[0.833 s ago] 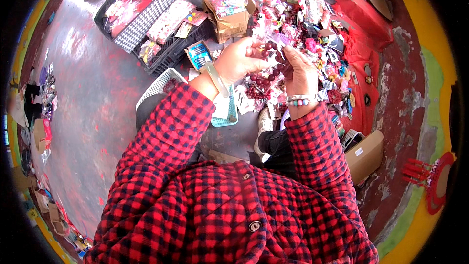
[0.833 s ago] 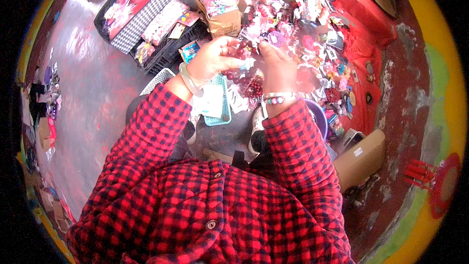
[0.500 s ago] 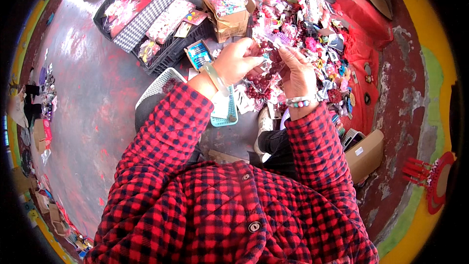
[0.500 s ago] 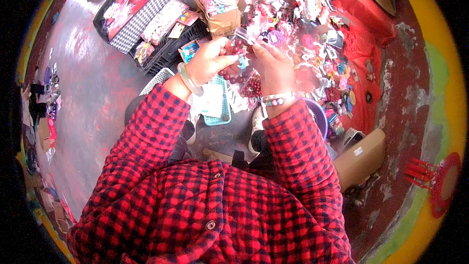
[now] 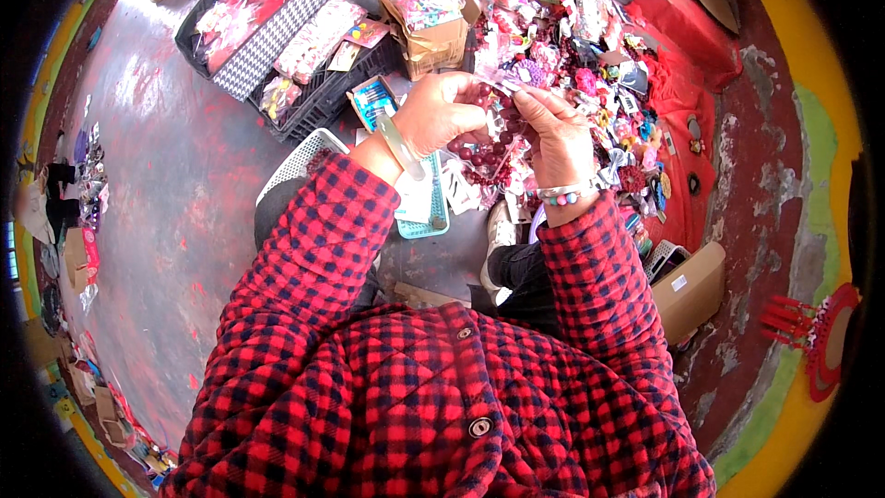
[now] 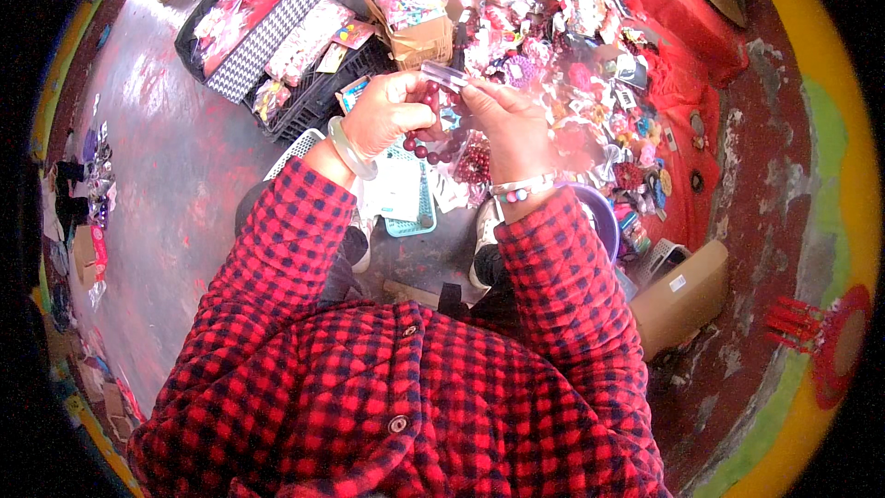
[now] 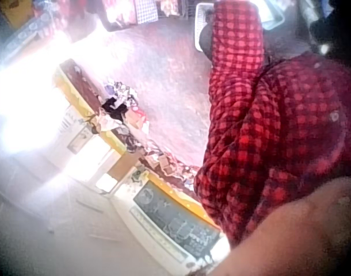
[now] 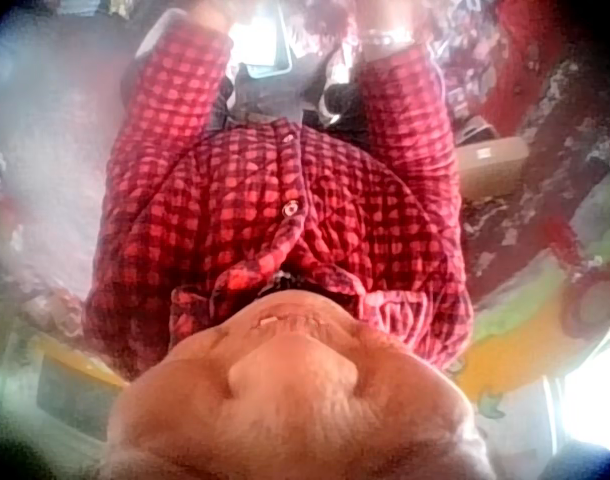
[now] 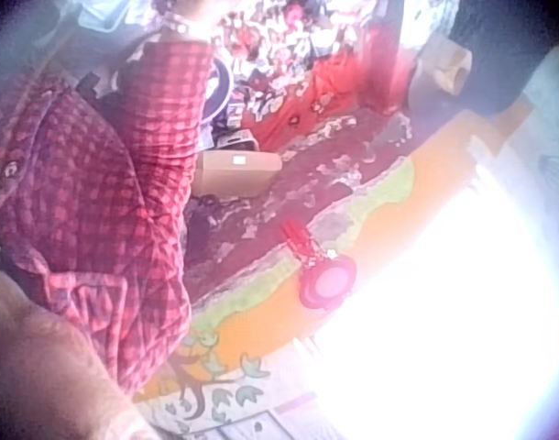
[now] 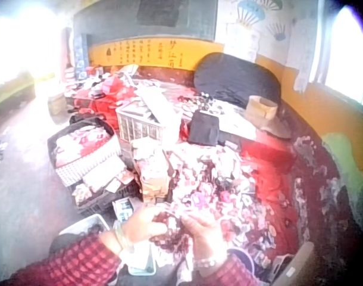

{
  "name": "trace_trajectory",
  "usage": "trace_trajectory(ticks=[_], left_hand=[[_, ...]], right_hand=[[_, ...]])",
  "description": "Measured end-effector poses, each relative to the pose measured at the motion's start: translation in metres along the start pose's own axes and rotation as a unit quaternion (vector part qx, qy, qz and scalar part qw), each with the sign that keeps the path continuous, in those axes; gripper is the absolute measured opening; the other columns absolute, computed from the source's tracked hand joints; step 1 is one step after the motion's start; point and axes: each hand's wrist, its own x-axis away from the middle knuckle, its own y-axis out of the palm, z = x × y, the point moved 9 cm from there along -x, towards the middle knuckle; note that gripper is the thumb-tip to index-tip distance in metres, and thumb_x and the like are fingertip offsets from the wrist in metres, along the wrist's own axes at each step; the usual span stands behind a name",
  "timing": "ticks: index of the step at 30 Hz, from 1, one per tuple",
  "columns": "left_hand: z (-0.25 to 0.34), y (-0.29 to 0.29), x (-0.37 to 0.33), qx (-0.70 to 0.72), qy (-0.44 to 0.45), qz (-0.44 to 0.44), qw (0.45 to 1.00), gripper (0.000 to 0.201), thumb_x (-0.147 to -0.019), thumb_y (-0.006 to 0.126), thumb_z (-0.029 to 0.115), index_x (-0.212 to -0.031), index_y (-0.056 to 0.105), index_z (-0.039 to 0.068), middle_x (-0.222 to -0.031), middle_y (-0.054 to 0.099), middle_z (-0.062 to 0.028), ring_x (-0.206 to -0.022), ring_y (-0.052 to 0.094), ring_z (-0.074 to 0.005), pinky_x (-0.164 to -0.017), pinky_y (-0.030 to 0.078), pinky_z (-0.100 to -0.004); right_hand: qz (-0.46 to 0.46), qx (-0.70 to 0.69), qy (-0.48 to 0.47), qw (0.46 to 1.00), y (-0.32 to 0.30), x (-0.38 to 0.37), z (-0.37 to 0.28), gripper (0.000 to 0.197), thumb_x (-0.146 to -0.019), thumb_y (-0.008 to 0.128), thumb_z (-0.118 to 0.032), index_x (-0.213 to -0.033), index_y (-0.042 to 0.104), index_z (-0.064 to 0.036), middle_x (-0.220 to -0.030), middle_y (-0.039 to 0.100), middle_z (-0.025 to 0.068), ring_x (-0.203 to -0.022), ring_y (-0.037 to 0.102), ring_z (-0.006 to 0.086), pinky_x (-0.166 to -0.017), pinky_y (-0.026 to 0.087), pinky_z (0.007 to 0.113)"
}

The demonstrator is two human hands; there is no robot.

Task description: The person sorts colorful hair clips by hand, places them into small transparent plastic bags, and then collects the packaged bags into a white basket.

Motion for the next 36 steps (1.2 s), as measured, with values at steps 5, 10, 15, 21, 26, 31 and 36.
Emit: trace_trajectory(ticks=[5,10,15,21,26,31,36], left_hand=[[0.001,0.003,-0.001,0.099,0.016,0.01,0.995,0.018,-0.081,0.061,0.016,-0.088,0.054,0.001,-0.072,0.058,-0.0045,-0.057,0.054,-0.0093,-0.048,0.04,-0.0201],[-0.007,0.004,-0.008,-0.043,0.058,-0.001,0.997,0.023,-0.083,0.061,0.025,-0.082,0.056,0.003,-0.066,0.055,-0.0022,-0.054,0.052,-0.0081,-0.047,0.039,-0.0203],[0.012,0.001,-0.002,-0.273,0.181,0.094,0.94,0.029,-0.088,0.053,0.029,-0.078,0.055,0.001,-0.057,0.052,-0.0032,-0.049,0.05,-0.0093,-0.044,0.037,-0.0251],[0.013,0.002,0.0,-0.317,0.221,0.14,0.912,0.033,-0.087,0.049,0.028,-0.071,0.046,0.0,-0.059,0.052,-0.0222,-0.059,0.051,-0.0418,-0.05,0.037,-0.0452],[0.004,0.005,-0.003,-0.181,0.17,0.081,0.965,0.024,-0.089,0.049,0.022,-0.079,0.051,0.0,-0.059,0.058,-0.0129,-0.054,0.058,-0.0251,-0.048,0.042,-0.0344],[-0.003,0.014,-0.003,0.035,0.078,0.009,0.996,0.018,-0.09,0.051,0.02,-0.088,0.055,0.002,-0.073,0.06,-0.0035,-0.061,0.057,-0.0087,-0.053,0.044,-0.0221],[-0.012,0.01,-0.009,0.127,0.036,-0.03,0.991,0.016,-0.087,0.054,0.017,-0.094,0.056,0.003,-0.079,0.058,-0.0021,-0.063,0.053,-0.0072,-0.056,0.043,-0.02]], right_hand=[[0.04,-0.052,0.002,0.998,-0.01,-0.004,-0.005,0.015,-0.08,0.062,-0.005,-0.094,0.062,0.0005,-0.084,0.064,0.0071,-0.071,0.061,0.0137,-0.063,0.049,0.024],[0.056,-0.048,-0.024,0.997,-0.014,-0.003,-0.007,0.021,-0.081,0.061,-0.008,-0.098,0.061,0.0041,-0.085,0.064,0.0101,-0.072,0.061,0.0172,-0.063,0.049,0.027],[0.042,-0.056,-0.02,0.997,-0.011,-0.002,-0.004,0.02,-0.081,0.062,-0.008,-0.096,0.061,0.0039,-0.083,0.064,0.0096,-0.07,0.061,0.0168,-0.062,0.049,0.026],[0.05,-0.081,-0.002,0.995,-0.012,-0.004,-0.001,0.015,-0.08,0.062,-0.006,-0.092,0.061,0.0021,-0.081,0.064,0.0082,-0.069,0.061,0.0162,-0.063,0.049,0.026],[0.066,-0.042,-0.015,0.997,-0.014,-0.002,-0.005,0.015,-0.08,0.062,-0.005,-0.093,0.062,0.0024,-0.082,0.064,0.0083,-0.071,0.06,0.0152,-0.064,0.049,0.026],[0.092,0.009,-0.073,0.993,-0.021,-0.001,-0.008,0.018,-0.081,0.061,-0.007,-0.095,0.063,0.0034,-0.083,0.064,0.0082,-0.073,0.059,0.0128,-0.067,0.046,0.023],[0.054,-0.008,-0.036,0.998,-0.012,-0.002,-0.005,0.017,-0.08,0.061,-0.007,-0.094,0.063,0.003,-0.081,0.064,0.0075,-0.074,0.059,0.0125,-0.067,0.045,0.023]])
